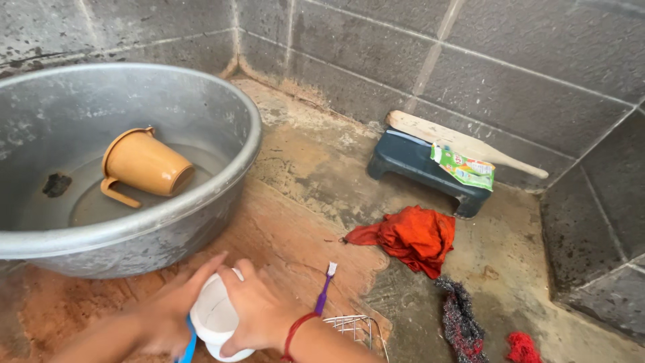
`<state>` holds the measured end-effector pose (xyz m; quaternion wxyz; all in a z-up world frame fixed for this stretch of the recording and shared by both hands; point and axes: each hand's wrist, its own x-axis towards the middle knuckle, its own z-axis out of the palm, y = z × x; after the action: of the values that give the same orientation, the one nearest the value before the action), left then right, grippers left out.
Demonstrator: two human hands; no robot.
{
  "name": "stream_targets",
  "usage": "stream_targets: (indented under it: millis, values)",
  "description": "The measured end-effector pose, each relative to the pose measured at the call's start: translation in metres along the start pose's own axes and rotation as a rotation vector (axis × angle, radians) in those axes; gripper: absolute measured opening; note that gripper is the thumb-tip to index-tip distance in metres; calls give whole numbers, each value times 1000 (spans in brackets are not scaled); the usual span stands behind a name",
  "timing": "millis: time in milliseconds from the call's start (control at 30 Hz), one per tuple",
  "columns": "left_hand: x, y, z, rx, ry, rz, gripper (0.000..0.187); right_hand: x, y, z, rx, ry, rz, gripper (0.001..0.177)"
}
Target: The person cleans a dark rectangular surface on a tiled wall using a white powder from a container, a steel wool pad, and a red cloth. They pour the powder, scrub the surface, rinse with water from a jug, and wipe it dry.
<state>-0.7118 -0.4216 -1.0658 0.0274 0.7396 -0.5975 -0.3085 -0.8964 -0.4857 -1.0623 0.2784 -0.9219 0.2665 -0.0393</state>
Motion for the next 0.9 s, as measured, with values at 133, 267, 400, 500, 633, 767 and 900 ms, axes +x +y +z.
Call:
stream_targets:
  millis: [133, 267, 400, 500, 633, 767, 900]
  values:
    - [-15, -5, 8, -5, -30, -133, 155, 2, 2, 14, 100, 126, 50, 131]
    - [-12, -17, 12, 171, -207, -269, 133, 1, 4, 14, 105, 112, 55, 129]
    - [-3, -44, 39, -12, 62, -103, 145, -4, 4, 14, 134, 178, 43, 126]
    - [10, -59, 53, -142, 183, -210, 131, 2, 4, 13, 101, 216, 55, 124]
    - [11, -44, 48, -359, 575, 2, 133, 13, 16, -1, 29, 238, 160, 118]
    - [-8, 9, 23, -396, 771, 175, 129, 19, 41, -22, 66, 233, 257, 117]
    - [-9, 69, 8, -707, 863, 290, 116, 20, 67, -18, 186, 252, 163, 138]
